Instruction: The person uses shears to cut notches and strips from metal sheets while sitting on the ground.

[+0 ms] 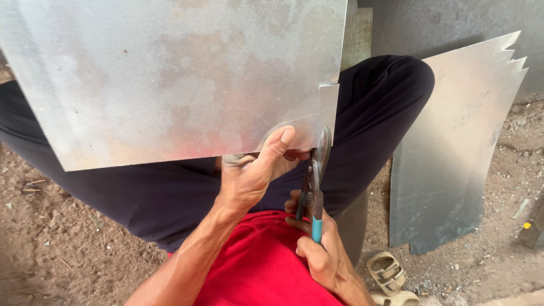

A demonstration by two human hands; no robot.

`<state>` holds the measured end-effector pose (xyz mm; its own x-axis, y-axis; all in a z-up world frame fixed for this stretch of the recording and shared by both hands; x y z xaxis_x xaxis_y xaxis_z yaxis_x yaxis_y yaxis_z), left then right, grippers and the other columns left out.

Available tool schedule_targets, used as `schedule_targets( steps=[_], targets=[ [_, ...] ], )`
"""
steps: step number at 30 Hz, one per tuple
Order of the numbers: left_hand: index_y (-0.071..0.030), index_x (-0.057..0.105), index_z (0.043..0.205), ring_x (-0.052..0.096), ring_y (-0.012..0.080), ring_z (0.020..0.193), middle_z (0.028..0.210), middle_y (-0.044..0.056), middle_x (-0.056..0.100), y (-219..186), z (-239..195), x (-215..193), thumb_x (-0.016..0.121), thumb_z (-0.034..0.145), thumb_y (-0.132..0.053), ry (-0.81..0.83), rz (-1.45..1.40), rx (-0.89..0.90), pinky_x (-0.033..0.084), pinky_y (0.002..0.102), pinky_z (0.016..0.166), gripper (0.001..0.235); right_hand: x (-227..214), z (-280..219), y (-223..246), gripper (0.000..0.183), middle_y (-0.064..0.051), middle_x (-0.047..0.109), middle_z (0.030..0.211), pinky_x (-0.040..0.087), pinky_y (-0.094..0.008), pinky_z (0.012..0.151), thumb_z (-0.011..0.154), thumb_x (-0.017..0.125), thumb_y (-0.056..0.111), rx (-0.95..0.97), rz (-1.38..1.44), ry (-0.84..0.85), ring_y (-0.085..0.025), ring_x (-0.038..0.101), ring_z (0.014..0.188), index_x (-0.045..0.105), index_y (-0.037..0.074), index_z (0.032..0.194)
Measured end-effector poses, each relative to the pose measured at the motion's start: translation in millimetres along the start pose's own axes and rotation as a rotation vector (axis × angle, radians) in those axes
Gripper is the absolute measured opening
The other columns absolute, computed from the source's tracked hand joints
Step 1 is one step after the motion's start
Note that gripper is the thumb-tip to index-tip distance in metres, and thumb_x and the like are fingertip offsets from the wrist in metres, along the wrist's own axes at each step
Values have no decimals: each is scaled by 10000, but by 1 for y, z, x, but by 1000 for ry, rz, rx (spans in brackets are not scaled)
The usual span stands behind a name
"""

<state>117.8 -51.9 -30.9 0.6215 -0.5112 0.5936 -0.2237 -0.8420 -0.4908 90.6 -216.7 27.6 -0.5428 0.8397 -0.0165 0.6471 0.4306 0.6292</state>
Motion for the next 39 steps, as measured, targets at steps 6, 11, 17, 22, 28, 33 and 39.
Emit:
schedule_targets(
  steps=[6,11,17,22,28,33,39],
  targets=[
    [24,774,1138,703,115,873,986,52,756,1,-2,-7,766,936,-136,-108,270,42,634,287,784,257,-9,7,-5,439,-91,625,768,437,-312,534,611,533,125,0,-218,-81,-152,515,577,632,-14,1015],
    [5,766,1153,711,93,803,902,15,751,11,-2,-12,748,924,-137,-130,214,-56,633,262,769,270,-3,15,-9,324,-61,602,677,445,-304,506,628,514,129,-15,-157,-142,-147,539,548,619,-23,894],
    [1,781,1150,673,61,769,843,-11,751,9,-4,-13,747,942,-148,-95,376,33,576,229,701,258,-8,17,13,332,-36,529,648,391,-307,479,605,507,125,49,-58,-100,-139,473,528,617,30,904],
    [-24,791,1125,669,58,748,830,-13,748,5,-8,-13,751,930,-166,-125,408,-23,566,220,683,245,-2,29,14,201,-35,580,589,431,-317,479,652,525,153,-18,-252,-172,-152,537,492,598,5,767],
    [-19,816,1055,631,61,699,804,-5,746,-1,-5,-8,770,920,-160,-120,444,25,501,232,594,201,-5,32,36,369,1,614,712,451,-300,488,626,499,131,20,-81,-85,-125,533,506,610,69,972],
    [-23,803,1047,664,65,702,811,-8,761,-6,-6,-2,755,933,-148,-59,376,113,549,233,615,176,-3,44,27,232,-45,578,638,419,-308,497,674,513,151,-86,-202,-168,-133,524,531,606,-14,808],
    [-5,770,985,655,99,661,791,8,725,-24,-6,9,748,948,-140,-25,399,152,532,246,579,142,-10,49,9,275,-45,579,670,435,-318,500,801,522,271,-400,-267,-138,-148,538,558,591,17,881]
  ],
)
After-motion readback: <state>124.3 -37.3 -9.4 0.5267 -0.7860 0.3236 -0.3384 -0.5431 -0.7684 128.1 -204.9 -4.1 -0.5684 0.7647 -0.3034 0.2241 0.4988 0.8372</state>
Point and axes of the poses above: each hand's wrist, its own z-axis towards the middle knuckle, its own x-axis out of the palm, y = z × x, the point moved 3 cm from there along z, towards the middle knuckle
